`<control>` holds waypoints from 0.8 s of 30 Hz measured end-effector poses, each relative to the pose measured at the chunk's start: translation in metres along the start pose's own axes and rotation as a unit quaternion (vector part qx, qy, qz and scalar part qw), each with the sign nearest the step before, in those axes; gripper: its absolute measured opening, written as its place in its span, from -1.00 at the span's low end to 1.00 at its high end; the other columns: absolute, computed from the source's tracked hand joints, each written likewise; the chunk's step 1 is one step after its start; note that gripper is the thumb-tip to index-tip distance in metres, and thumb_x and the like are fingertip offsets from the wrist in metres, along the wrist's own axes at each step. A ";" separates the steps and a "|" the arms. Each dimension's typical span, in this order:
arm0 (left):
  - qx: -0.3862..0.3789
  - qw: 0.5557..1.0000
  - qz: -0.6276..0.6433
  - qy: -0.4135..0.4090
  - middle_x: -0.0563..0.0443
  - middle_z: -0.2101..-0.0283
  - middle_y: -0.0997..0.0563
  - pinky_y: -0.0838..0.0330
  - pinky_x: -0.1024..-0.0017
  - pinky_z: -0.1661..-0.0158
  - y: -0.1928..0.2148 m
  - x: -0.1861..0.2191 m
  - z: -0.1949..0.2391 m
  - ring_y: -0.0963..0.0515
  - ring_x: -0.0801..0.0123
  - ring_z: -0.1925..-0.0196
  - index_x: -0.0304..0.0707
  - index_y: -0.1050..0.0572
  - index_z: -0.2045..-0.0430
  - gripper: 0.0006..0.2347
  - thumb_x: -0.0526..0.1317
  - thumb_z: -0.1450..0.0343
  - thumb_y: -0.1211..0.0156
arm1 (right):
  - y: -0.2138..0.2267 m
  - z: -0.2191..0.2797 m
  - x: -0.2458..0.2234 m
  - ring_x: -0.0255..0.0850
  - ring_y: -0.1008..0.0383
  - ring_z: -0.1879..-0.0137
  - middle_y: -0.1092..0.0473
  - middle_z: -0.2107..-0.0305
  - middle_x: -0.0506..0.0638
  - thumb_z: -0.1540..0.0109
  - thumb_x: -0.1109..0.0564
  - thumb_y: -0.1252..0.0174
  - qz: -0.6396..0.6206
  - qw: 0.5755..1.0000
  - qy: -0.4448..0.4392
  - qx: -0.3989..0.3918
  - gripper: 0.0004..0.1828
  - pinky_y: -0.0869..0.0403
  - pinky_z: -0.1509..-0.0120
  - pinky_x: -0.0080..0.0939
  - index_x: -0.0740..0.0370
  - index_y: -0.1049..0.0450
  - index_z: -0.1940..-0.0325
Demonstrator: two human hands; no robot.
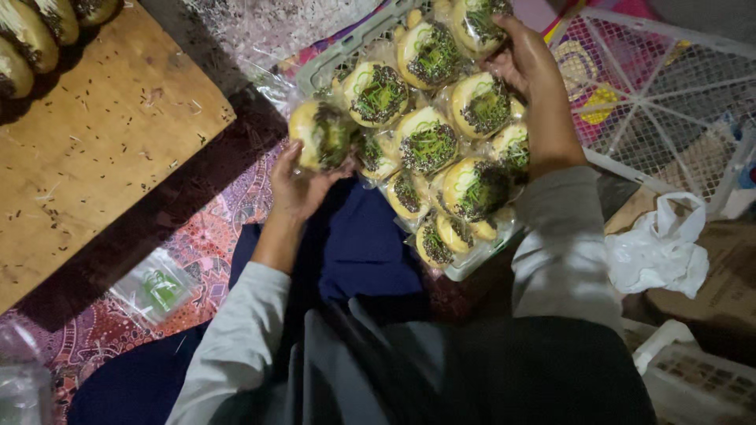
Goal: The person sits on the floor and repeatedly picks up ring-shaped pastries from a wooden board, places each into a clear plastic bag, seals the bag, and sets it into a white plastic crate. The process continues with multiple pastries handled one at a time.
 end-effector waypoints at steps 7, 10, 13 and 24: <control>-0.010 1.000 0.000 -0.030 -0.40 -0.24 -0.47 -0.45 -0.22 -0.17 -0.015 0.000 -0.004 -0.52 -0.25 -0.21 -0.43 -0.27 -0.35 -0.50 -0.03 -0.59 0.00 | -0.011 0.043 -0.044 -0.10 -0.44 0.42 -0.47 0.44 0.29 -0.55 -0.23 -0.11 0.596 0.789 0.071 0.131 -0.37 -0.44 0.23 -0.13 0.43 -0.58 0.23; -0.008 0.999 0.019 -0.040 -0.39 -0.26 -0.46 -0.46 -0.23 -0.13 -0.029 0.007 0.008 -0.51 -0.32 -0.23 -0.34 -0.24 -0.34 -0.50 -0.01 -0.56 0.01 | -0.062 0.102 -0.058 -0.14 -0.50 0.37 -0.53 0.36 0.16 -0.50 -0.13 -0.13 0.584 0.788 0.181 0.079 -0.56 -0.49 0.17 -0.04 0.29 -0.60 0.17; -0.015 0.998 0.063 -0.010 -0.30 -0.32 -0.39 -0.44 -0.26 -0.20 -0.056 0.004 0.014 -0.49 -0.34 -0.28 -0.22 -0.17 -0.37 -0.44 0.08 -0.51 0.04 | -0.156 0.170 -0.043 0.02 -0.45 -0.33 -0.42 -0.26 0.21 -0.36 -0.12 -0.31 0.616 0.667 0.396 -0.139 -0.51 -0.48 -0.40 0.12 0.16 -0.52 -0.29; -0.104 0.985 -0.115 0.077 -0.23 -0.38 -0.41 -0.37 0.16 -0.29 -0.089 -0.030 0.034 -0.48 0.14 -0.32 -0.26 -0.12 -0.47 -0.22 0.38 -0.49 0.23 | -0.118 0.178 -0.050 0.10 -0.21 -0.54 -0.02 -0.47 0.19 -0.09 0.01 -0.49 0.428 0.884 0.178 0.064 0.22 -0.49 -0.31 0.11 0.02 0.14 -0.65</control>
Point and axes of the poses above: each hand's wrist, its own z-axis away from the middle knuckle, its own y-axis out of the back of the hand, x = y × z, the point moved 3 cm from there along -z, towards the middle knuckle
